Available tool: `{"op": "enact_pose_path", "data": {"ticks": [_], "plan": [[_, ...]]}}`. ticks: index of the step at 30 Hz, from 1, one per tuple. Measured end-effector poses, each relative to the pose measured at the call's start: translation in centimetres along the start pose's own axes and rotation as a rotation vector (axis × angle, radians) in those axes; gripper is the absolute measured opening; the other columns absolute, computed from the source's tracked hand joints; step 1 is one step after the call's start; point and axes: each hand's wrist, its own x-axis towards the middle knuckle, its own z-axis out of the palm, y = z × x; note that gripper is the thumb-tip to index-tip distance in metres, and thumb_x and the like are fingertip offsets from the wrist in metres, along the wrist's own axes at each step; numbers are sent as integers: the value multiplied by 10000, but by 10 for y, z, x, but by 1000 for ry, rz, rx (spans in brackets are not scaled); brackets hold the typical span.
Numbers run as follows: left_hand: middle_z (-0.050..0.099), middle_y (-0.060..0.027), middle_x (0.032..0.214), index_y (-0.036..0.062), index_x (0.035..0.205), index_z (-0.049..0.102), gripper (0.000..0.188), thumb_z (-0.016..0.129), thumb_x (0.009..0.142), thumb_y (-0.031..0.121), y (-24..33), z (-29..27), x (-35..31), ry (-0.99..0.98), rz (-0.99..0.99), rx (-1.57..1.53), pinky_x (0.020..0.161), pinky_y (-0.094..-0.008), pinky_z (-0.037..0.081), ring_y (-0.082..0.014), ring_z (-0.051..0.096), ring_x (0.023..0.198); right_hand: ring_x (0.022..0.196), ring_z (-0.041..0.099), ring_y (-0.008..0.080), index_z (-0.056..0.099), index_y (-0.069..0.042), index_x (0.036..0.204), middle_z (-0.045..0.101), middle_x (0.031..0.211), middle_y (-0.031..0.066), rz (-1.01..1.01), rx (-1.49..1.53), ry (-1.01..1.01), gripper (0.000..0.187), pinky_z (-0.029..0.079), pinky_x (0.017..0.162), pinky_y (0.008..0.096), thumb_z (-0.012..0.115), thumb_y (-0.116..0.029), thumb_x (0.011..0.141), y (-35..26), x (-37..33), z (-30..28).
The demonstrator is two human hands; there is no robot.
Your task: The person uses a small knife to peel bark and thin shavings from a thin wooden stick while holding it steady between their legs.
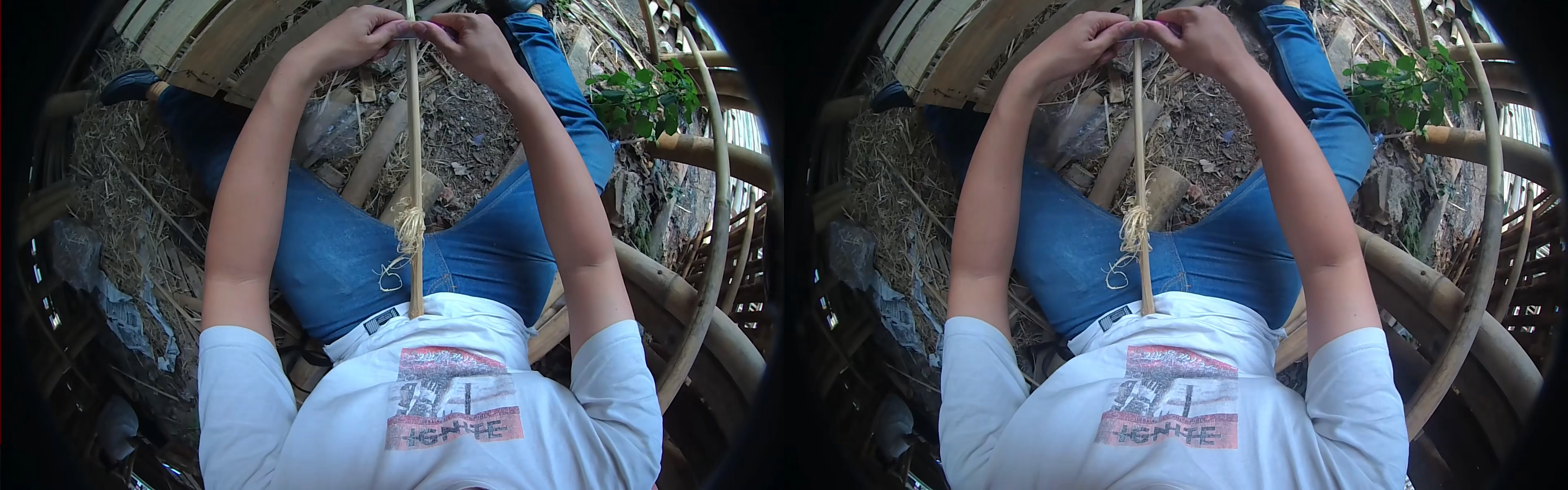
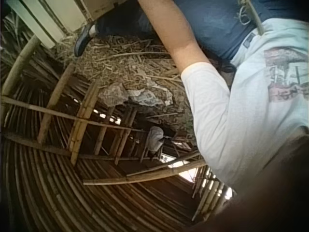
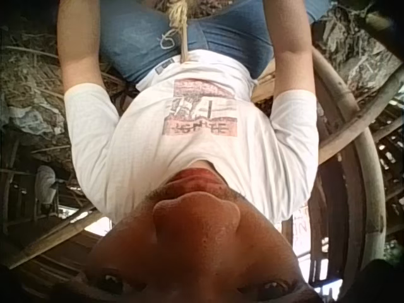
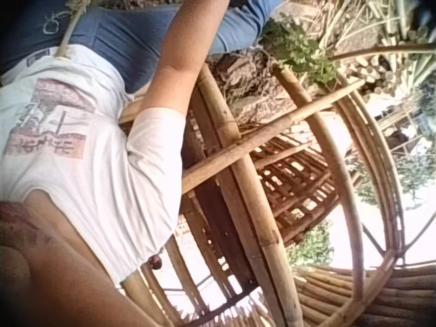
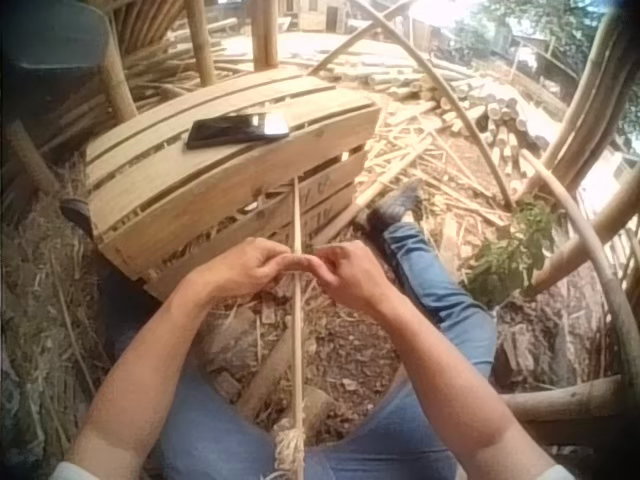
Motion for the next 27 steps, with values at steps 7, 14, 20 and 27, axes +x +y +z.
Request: {"op": "enact_pose_path", "data": {"ticks": [7,14,20,27], "plan": [[646,-87,656,24,1035,713,299,508,1021,241,33,5,-11,45,-145,216,555,-339,482,-138,586,565,452,547,194,738,-22,833,593,568,149,102,170,-10,248,426,462,344,621,-220,926,-22,-3,-14],[648,-119,660,9,1001,714,310,521,1003,251,19,8,-9,117,82,319,575,-355,494,-180,609,579,455,529,185,733,-27,852,577,566,145,72,170,24,246,417,462,343,618,-229,933,-22,-10,-13],[654,-128,668,17,1031,718,309,521,1002,252,19,8,-10,70,-19,310,571,-358,495,-183,605,574,447,512,173,716,-20,810,561,546,140,126,155,-51,282,410,456,343,616,-249,941,-19,-10,-12],[653,-121,662,25,1052,724,303,526,1004,249,22,11,-12,-61,-100,247,559,-353,485,-170,587,558,505,567,185,746,-85,1020,594,610,123,126,106,-76,304,442,509,329,608,-351,967,-7,-27,0]]}}
